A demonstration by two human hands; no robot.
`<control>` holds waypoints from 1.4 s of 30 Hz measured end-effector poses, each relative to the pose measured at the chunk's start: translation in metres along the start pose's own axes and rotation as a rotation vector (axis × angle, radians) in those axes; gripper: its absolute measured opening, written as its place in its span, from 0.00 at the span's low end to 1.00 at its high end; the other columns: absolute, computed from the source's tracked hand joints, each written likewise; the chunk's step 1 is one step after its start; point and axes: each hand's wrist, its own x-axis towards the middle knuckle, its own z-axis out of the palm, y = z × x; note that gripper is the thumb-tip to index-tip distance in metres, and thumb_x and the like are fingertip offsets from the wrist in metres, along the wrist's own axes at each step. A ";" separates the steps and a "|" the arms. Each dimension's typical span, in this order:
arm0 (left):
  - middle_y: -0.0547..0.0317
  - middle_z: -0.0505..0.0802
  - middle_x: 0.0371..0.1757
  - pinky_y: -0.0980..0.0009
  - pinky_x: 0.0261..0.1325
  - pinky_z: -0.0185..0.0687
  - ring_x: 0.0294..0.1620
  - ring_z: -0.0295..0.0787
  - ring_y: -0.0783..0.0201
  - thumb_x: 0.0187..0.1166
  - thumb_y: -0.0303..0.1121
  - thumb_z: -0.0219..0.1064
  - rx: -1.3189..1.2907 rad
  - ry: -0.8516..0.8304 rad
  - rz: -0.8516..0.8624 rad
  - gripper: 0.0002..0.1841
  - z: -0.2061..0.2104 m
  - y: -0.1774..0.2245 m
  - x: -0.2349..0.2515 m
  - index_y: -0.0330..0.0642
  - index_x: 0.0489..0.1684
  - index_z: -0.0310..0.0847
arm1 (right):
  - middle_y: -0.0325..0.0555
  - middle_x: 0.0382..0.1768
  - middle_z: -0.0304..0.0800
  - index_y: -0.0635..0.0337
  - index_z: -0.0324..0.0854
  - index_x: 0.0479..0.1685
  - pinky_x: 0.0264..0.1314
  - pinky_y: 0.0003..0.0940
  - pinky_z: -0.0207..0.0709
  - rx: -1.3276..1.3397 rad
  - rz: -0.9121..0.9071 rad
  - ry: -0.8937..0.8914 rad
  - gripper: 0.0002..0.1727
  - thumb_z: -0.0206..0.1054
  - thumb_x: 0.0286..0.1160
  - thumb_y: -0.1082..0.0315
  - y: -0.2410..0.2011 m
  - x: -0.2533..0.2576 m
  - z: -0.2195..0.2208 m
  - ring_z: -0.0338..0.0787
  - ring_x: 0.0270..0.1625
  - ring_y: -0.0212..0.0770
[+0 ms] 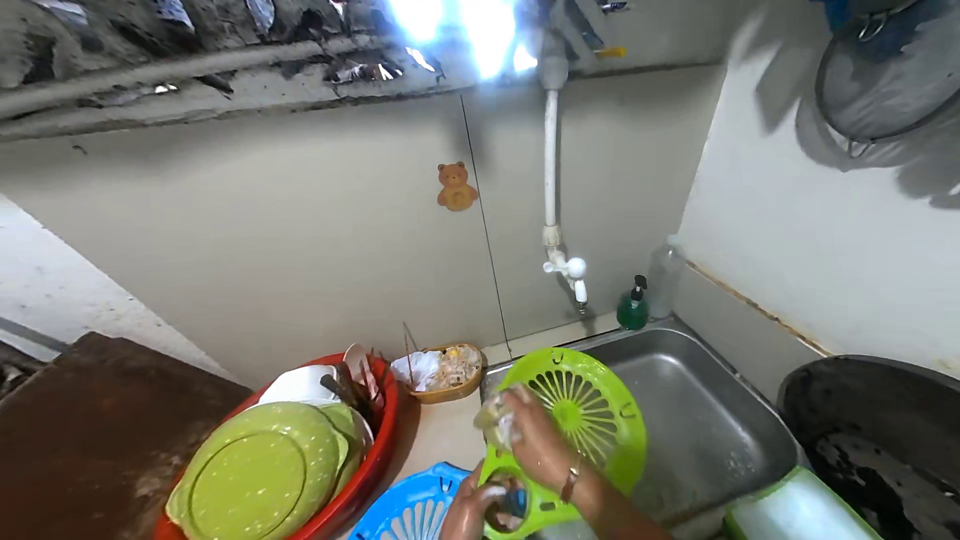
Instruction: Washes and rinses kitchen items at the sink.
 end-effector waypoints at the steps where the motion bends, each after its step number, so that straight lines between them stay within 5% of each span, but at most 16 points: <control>1: 0.59 0.93 0.39 0.67 0.39 0.91 0.35 0.92 0.67 0.76 0.18 0.48 -0.027 0.031 0.003 0.18 -0.008 0.003 0.001 0.33 0.62 0.72 | 0.66 0.80 0.71 0.68 0.73 0.79 0.82 0.49 0.71 -0.012 -0.010 -0.081 0.31 0.62 0.71 0.84 -0.005 -0.010 0.002 0.77 0.79 0.58; 5: 0.61 0.92 0.35 0.69 0.34 0.89 0.31 0.90 0.68 0.65 0.19 0.48 -0.240 0.120 0.101 0.22 -0.036 0.002 0.007 0.38 0.59 0.72 | 0.67 0.74 0.76 0.65 0.80 0.70 0.76 0.57 0.75 -0.107 -0.054 -0.209 0.26 0.67 0.67 0.82 0.009 -0.047 0.015 0.80 0.74 0.64; 8: 0.56 0.94 0.40 0.64 0.42 0.92 0.40 0.94 0.62 0.74 0.23 0.51 -0.278 0.128 0.113 0.17 -0.042 0.005 0.003 0.36 0.60 0.75 | 0.70 0.76 0.75 0.67 0.80 0.73 0.81 0.59 0.70 -0.260 0.043 -0.151 0.27 0.68 0.70 0.77 0.045 -0.050 0.002 0.76 0.79 0.68; 12: 0.54 0.95 0.43 0.64 0.46 0.92 0.44 0.95 0.62 0.80 0.25 0.51 -0.292 0.022 0.110 0.15 -0.027 0.004 -0.003 0.36 0.57 0.79 | 0.73 0.82 0.67 0.67 0.71 0.81 0.79 0.52 0.74 -0.303 0.313 0.245 0.26 0.57 0.82 0.74 0.080 -0.024 -0.016 0.77 0.78 0.67; 14: 0.53 0.94 0.42 0.64 0.45 0.92 0.43 0.94 0.62 0.83 0.25 0.47 -0.316 0.063 0.105 0.15 -0.015 0.007 0.001 0.35 0.60 0.76 | 0.74 0.77 0.72 0.71 0.74 0.77 0.78 0.51 0.76 -0.193 0.232 0.463 0.25 0.58 0.81 0.74 0.075 -0.020 0.000 0.80 0.76 0.66; 19: 0.51 0.93 0.44 0.62 0.44 0.92 0.44 0.94 0.60 0.90 0.28 0.43 -0.309 0.145 0.059 0.18 -0.012 0.011 0.007 0.34 0.71 0.70 | 0.67 0.76 0.76 0.67 0.82 0.67 0.78 0.51 0.77 -0.131 -0.085 0.208 0.23 0.65 0.69 0.81 0.058 -0.032 0.033 0.80 0.76 0.62; 23: 0.52 0.94 0.41 0.62 0.42 0.93 0.41 0.94 0.60 0.89 0.27 0.43 -0.267 0.061 0.012 0.17 -0.013 0.005 -0.006 0.34 0.65 0.74 | 0.71 0.79 0.70 0.66 0.75 0.77 0.84 0.54 0.69 -0.166 0.144 0.342 0.27 0.60 0.75 0.78 0.090 -0.002 -0.005 0.72 0.82 0.66; 27: 0.48 0.93 0.50 0.63 0.47 0.92 0.49 0.94 0.59 0.94 0.34 0.46 -0.176 0.036 -0.009 0.20 -0.001 0.003 0.009 0.33 0.73 0.73 | 0.69 0.82 0.68 0.63 0.69 0.84 0.83 0.48 0.72 0.087 0.133 0.278 0.31 0.61 0.77 0.77 0.051 -0.001 0.007 0.75 0.81 0.60; 30: 0.50 0.94 0.49 0.66 0.44 0.90 0.45 0.93 0.62 0.96 0.45 0.41 -0.227 0.107 -0.023 0.25 0.010 0.008 0.027 0.35 0.72 0.74 | 0.63 0.78 0.75 0.63 0.74 0.79 0.82 0.44 0.72 0.217 0.040 0.231 0.26 0.57 0.81 0.76 0.016 -0.019 0.030 0.78 0.79 0.53; 33: 0.53 0.93 0.36 0.67 0.37 0.90 0.34 0.92 0.63 0.95 0.55 0.37 -0.314 0.186 -0.028 0.31 0.018 0.018 0.036 0.38 0.57 0.80 | 0.65 0.74 0.78 0.66 0.77 0.75 0.81 0.48 0.74 0.111 -0.058 0.165 0.25 0.61 0.77 0.79 0.004 -0.045 0.051 0.79 0.77 0.58; 38: 0.50 0.91 0.38 0.64 0.42 0.89 0.36 0.90 0.60 0.96 0.47 0.44 -0.193 0.275 0.061 0.27 0.020 0.015 0.044 0.32 0.61 0.81 | 0.64 0.60 0.89 0.67 0.90 0.54 0.61 0.52 0.88 -0.308 -0.263 0.327 0.17 0.70 0.63 0.82 0.032 -0.053 0.057 0.89 0.63 0.65; 40: 0.48 0.92 0.42 0.62 0.46 0.89 0.40 0.91 0.60 0.96 0.46 0.44 -0.125 0.245 0.040 0.26 0.028 0.013 0.035 0.31 0.64 0.80 | 0.63 0.53 0.92 0.68 0.91 0.46 0.57 0.52 0.89 -0.311 -0.341 0.450 0.13 0.71 0.60 0.80 0.040 -0.049 0.055 0.92 0.57 0.64; 42: 0.54 0.89 0.36 0.66 0.40 0.86 0.34 0.87 0.66 0.96 0.45 0.44 -0.025 0.208 0.017 0.25 0.035 0.016 0.026 0.31 0.58 0.80 | 0.64 0.49 0.94 0.72 0.91 0.42 0.58 0.52 0.88 -0.366 -0.392 0.441 0.10 0.70 0.63 0.78 0.031 -0.049 0.049 0.94 0.55 0.65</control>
